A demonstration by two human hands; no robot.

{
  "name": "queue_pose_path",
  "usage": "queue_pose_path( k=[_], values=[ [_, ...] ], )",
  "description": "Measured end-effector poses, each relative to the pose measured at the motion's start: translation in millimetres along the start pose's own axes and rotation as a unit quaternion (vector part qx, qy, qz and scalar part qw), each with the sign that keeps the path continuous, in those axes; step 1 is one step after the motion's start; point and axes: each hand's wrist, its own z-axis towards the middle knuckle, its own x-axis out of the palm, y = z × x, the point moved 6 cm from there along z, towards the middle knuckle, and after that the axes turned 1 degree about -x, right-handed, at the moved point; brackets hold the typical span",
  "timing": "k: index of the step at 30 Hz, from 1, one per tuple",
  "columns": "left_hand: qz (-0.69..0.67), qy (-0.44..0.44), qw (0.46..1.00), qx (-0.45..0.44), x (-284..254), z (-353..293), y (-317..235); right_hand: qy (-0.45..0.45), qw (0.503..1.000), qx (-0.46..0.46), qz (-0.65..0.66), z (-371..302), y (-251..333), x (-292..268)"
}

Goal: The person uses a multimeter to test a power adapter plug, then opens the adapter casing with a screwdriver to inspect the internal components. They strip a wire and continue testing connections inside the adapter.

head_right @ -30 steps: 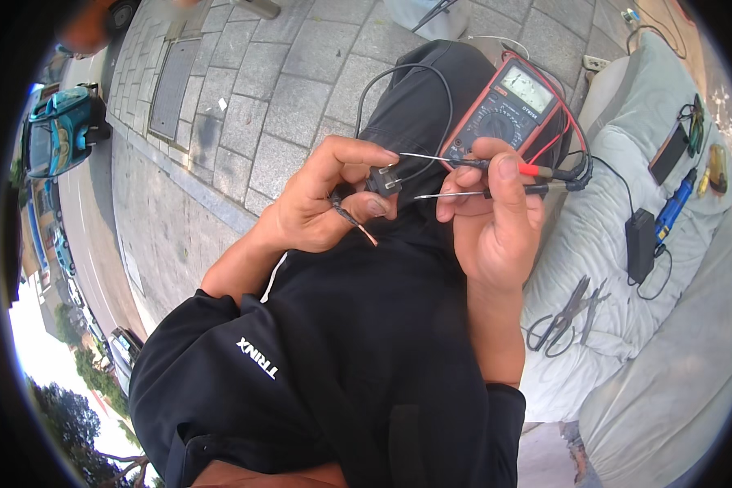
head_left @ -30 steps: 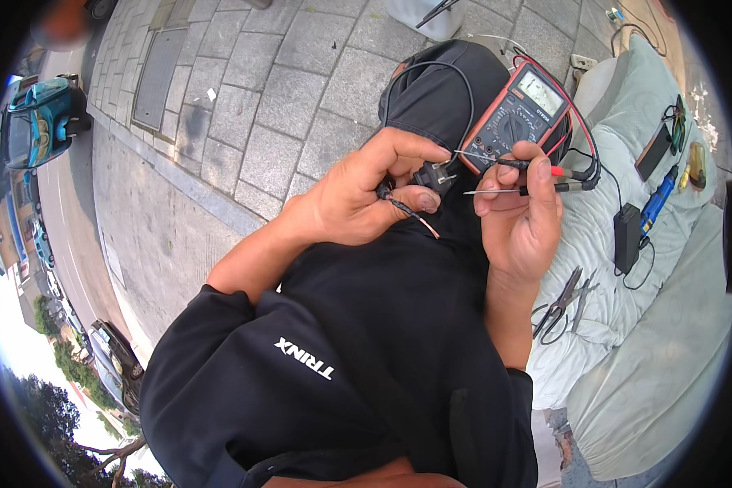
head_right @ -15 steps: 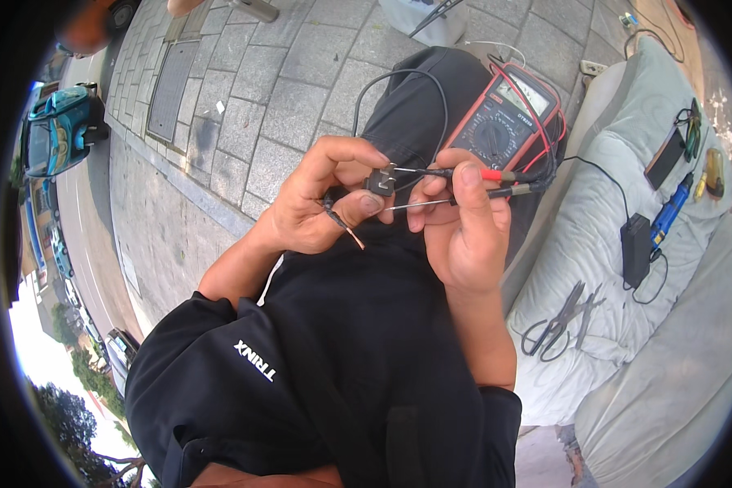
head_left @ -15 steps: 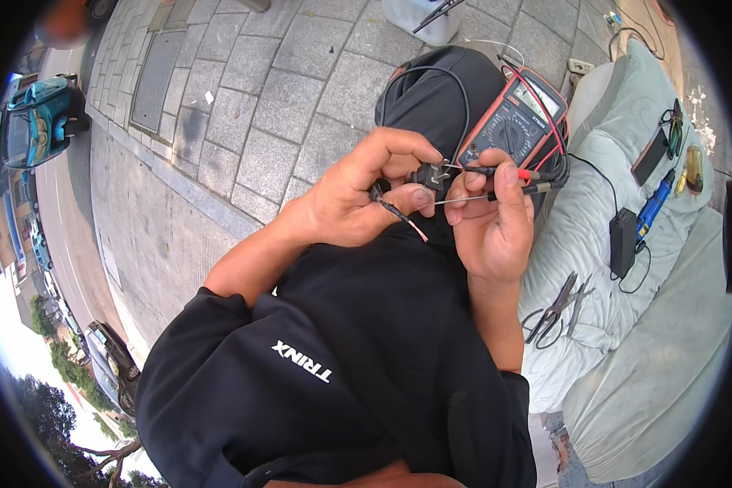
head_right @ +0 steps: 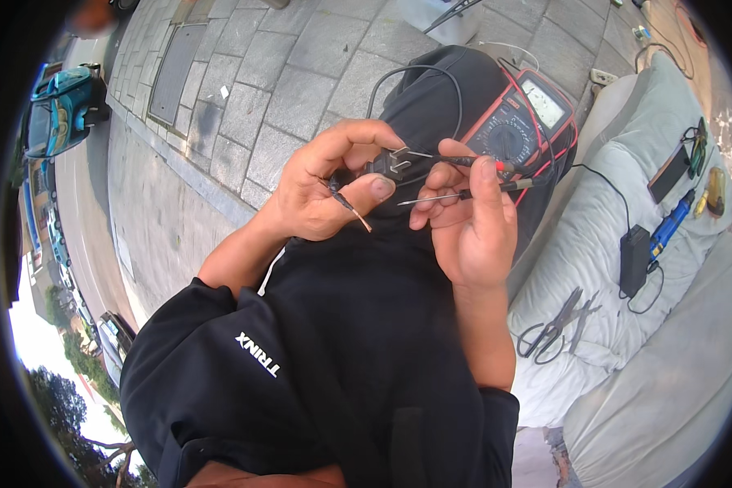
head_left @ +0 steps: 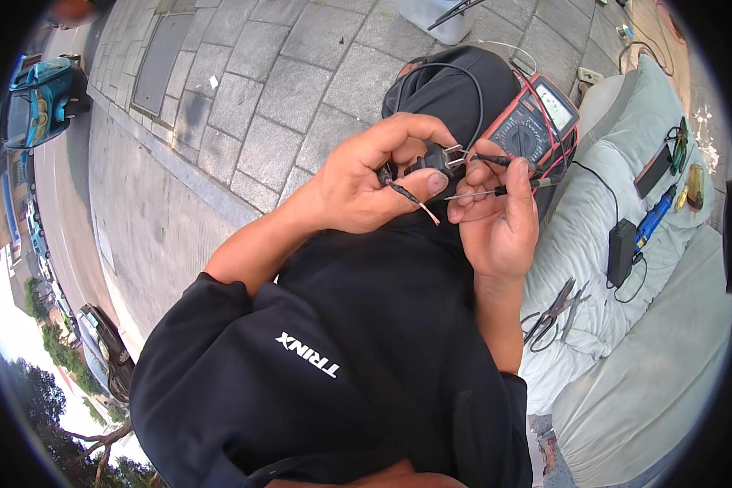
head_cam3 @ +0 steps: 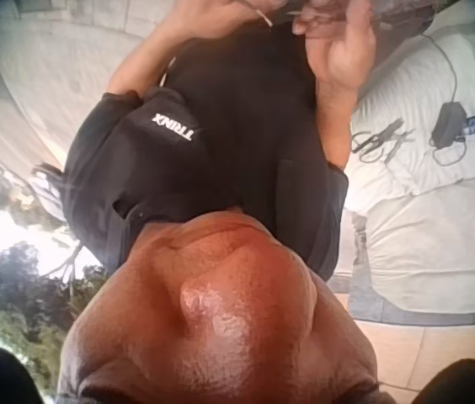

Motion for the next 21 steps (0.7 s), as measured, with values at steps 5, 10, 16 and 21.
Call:
queue_pose_path(
  k=[5, 10, 16, 21],
  values=[
    [0.070, 0.015, 0.997, -0.032, -9.3, 1.8, -8.5, 0.027, 0.988, 0.027, -0.150, -23.1, 15.1, -49.6],
    [0.115, 0.036, 0.992, -0.035, -2.4, 0.4, -4.2, 0.097, 0.988, -0.063, -0.103, -31.5, 40.4, 10.7],
    [0.108, 0.055, 0.992, -0.044, 4.1, 0.2, -6.2, 0.148, 0.940, -0.120, -0.284, -31.7, 43.6, 38.6],
    [0.124, 0.057, 0.990, -0.046, 3.4, -2.5, -7.2, 0.174, 0.917, -0.166, -0.318, -27.5, 39.3, 52.3]
  ],
)
